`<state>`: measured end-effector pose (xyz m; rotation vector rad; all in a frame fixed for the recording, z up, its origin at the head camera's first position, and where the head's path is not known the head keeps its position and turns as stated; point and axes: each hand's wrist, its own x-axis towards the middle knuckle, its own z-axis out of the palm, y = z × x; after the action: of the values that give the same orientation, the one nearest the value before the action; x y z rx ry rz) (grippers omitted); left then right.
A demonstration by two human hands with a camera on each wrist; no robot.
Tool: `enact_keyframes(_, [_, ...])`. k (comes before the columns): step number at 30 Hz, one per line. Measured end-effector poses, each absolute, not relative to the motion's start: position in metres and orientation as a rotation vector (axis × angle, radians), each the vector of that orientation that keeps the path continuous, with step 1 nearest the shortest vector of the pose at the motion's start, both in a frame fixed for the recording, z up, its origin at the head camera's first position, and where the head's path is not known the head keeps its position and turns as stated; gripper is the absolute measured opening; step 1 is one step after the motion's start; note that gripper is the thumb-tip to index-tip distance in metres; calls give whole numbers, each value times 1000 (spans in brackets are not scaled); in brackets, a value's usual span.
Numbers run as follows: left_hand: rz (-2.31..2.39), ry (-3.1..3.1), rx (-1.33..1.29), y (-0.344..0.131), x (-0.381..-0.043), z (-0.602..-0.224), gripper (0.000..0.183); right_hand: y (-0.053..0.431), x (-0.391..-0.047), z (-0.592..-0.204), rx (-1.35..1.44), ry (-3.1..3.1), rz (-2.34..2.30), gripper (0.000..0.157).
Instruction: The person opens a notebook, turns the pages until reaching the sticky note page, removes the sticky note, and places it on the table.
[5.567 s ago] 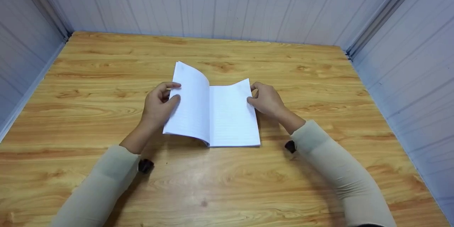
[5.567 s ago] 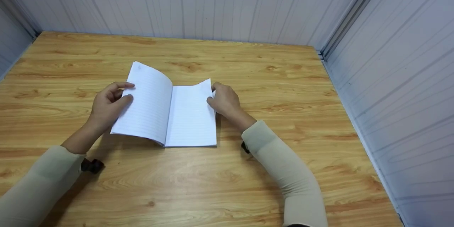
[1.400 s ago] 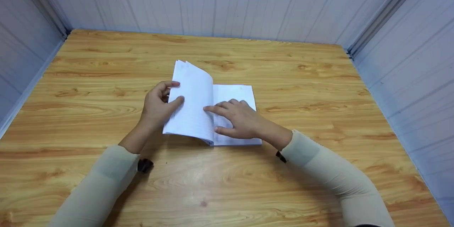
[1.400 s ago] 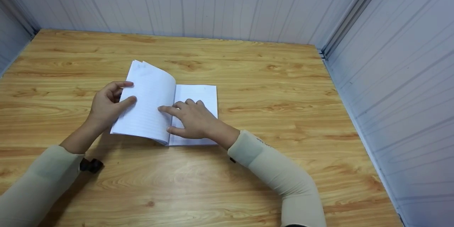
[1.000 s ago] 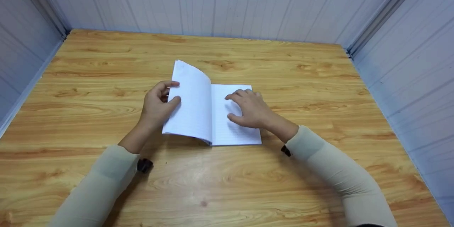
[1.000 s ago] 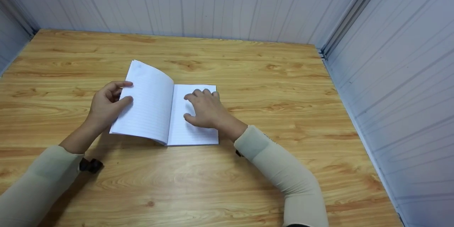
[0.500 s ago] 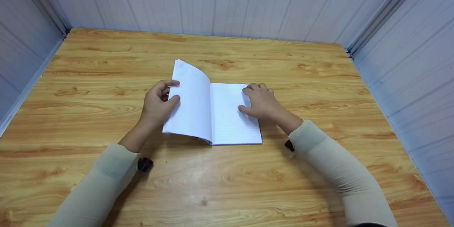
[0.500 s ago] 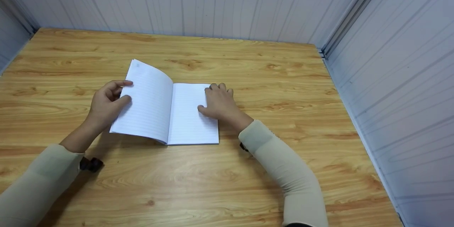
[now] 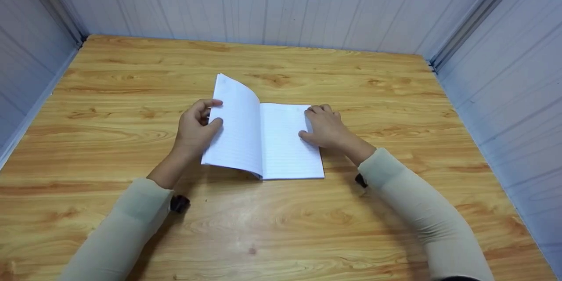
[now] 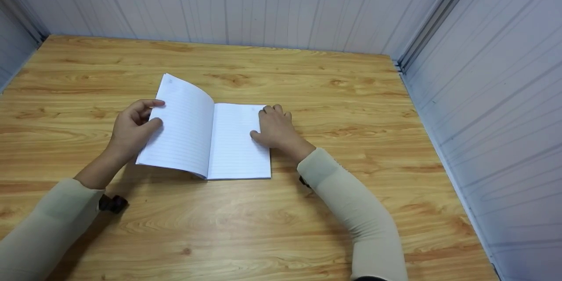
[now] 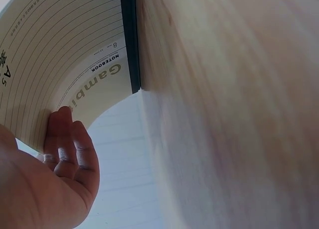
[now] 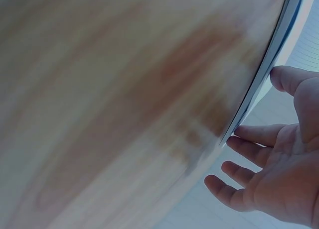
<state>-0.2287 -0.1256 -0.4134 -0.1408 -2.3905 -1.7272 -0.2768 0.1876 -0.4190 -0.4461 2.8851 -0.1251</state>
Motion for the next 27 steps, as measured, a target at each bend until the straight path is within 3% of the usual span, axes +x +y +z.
enact_keyframes(27, [-1756, -2381, -152, -128, -230, -415, 35, 185, -276, -420, -468, 2874, -94, 69])
